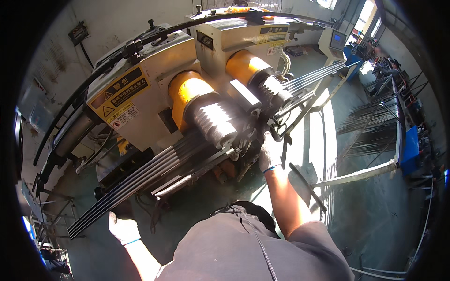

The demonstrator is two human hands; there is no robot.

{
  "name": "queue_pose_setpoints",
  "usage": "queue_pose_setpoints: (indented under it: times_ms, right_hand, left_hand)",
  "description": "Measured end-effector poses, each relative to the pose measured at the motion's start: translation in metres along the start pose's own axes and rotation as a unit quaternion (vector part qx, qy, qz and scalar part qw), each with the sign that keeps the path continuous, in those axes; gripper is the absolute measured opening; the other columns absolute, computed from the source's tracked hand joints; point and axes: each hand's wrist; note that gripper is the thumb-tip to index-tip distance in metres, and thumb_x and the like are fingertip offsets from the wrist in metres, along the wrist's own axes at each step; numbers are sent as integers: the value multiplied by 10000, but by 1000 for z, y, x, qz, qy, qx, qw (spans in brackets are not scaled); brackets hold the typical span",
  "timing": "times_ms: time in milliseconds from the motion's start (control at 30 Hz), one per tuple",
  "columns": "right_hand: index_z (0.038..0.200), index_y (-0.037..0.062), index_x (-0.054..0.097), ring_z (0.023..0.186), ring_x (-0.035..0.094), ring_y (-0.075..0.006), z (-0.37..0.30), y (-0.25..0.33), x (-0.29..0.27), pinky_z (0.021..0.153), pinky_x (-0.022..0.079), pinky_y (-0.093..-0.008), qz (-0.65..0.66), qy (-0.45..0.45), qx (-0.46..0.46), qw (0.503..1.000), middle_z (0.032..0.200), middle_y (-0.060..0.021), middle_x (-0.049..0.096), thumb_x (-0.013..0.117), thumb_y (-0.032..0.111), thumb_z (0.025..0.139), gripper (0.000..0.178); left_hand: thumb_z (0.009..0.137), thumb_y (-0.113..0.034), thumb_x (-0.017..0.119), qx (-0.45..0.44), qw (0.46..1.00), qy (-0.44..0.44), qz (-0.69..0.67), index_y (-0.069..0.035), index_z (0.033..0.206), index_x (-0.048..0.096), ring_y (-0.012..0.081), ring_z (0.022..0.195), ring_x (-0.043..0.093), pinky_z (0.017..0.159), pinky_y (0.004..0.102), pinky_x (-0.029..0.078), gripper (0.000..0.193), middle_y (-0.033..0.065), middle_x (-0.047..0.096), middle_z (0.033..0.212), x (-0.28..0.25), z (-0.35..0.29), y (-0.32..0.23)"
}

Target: The person repeatedly picks up bundles of long metal rods from a floor stack and feeds them into a yellow industrial bending machine. The person guides the rods through the rollers to bend them, then removes the finished rods and places them back onto the stack. The process is repeated continuously throughout the clip.

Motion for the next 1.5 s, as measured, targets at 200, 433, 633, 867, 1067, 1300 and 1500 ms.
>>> queue_pose_setpoints:
  times_ms: [200, 433, 633, 867, 1067, 1300, 1500]
  right_hand:
    - [1446, 50, 702, 1183, 707, -205, 15, 35, 44, 1006, 573, -345, 6, -1, 45, 999, 1364, -99, 751, 574, 336, 1165, 421]
    - [1210, 70, 756, 942, 705, -197, 56, 19, 36, 802, 576, -354, -198, 73, -7, 978, 1064, -71, 761, 570, 357, 1158, 346]
    - [1226, 37, 719, 916, 720, -222, 63, 15, 50, 778, 583, -374, -84, 68, 54, 993, 1031, -104, 756, 491, 314, 1158, 365]
    - [1021, 57, 732, 660, 688, -189, 90, 21, 49, 618, 547, -325, 3, 98, 130, 987, 832, -87, 756, 540, 336, 1122, 354]
    - [1355, 1, 687, 665, 759, -197, 103, 41, 48, 497, 556, -300, 14, 128, 57, 990, 1051, -86, 753, 676, 176, 1034, 365]
    - [1404, 15, 686, 706, 759, -178, 97, 49, 45, 512, 560, -294, 31, 164, 36, 985, 1062, -68, 748, 709, 174, 1001, 434]
    - [1397, 51, 707, 948, 768, -259, 95, 52, 43, 729, 633, -363, -4, 178, 16, 984, 1180, -144, 755, 688, -86, 913, 504]
  left_hand:
    - [1153, -567, 520, -132, 965, 195, -114, -188, 1124, 699, 129, 759, 570, 689, 309, 491, 420, -9, 690, 1082, -16, 17, -33]
    - [1174, -385, 508, 206, 974, -88, 34, -30, 1603, 554, 321, 1468, 574, 1299, 478, 384, 559, 157, 571, 1647, 125, 1, -61]
    - [1154, -295, 558, 301, 923, -54, 234, 15, 1466, 702, 270, 1285, 694, 1194, 423, 505, 463, 182, 713, 1433, 244, 13, -133]
    - [1140, -149, 574, 302, 921, 39, 243, -53, 1475, 599, 264, 1049, 730, 996, 429, 626, 349, 169, 751, 1249, 390, -6, -87]
    - [1141, -152, 565, 357, 839, 186, 367, -16, 1421, 669, 223, 1032, 753, 990, 372, 622, 328, 165, 766, 1225, 453, 7, -63]
    - [1147, -178, 604, 446, 622, 306, 566, 15, 1306, 750, 209, 1154, 757, 1003, 321, 607, 290, 107, 782, 1271, 502, 34, -6]
    - [1049, -123, 772, 383, 677, 323, 540, -35, 1416, 679, 169, 1042, 775, 890, 318, 653, 389, 105, 776, 1187, 557, 20, 20]
Point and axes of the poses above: each hand's wrist, its own z-axis towards the middle knuckle, its own x-axis out of the palm, y = z × x
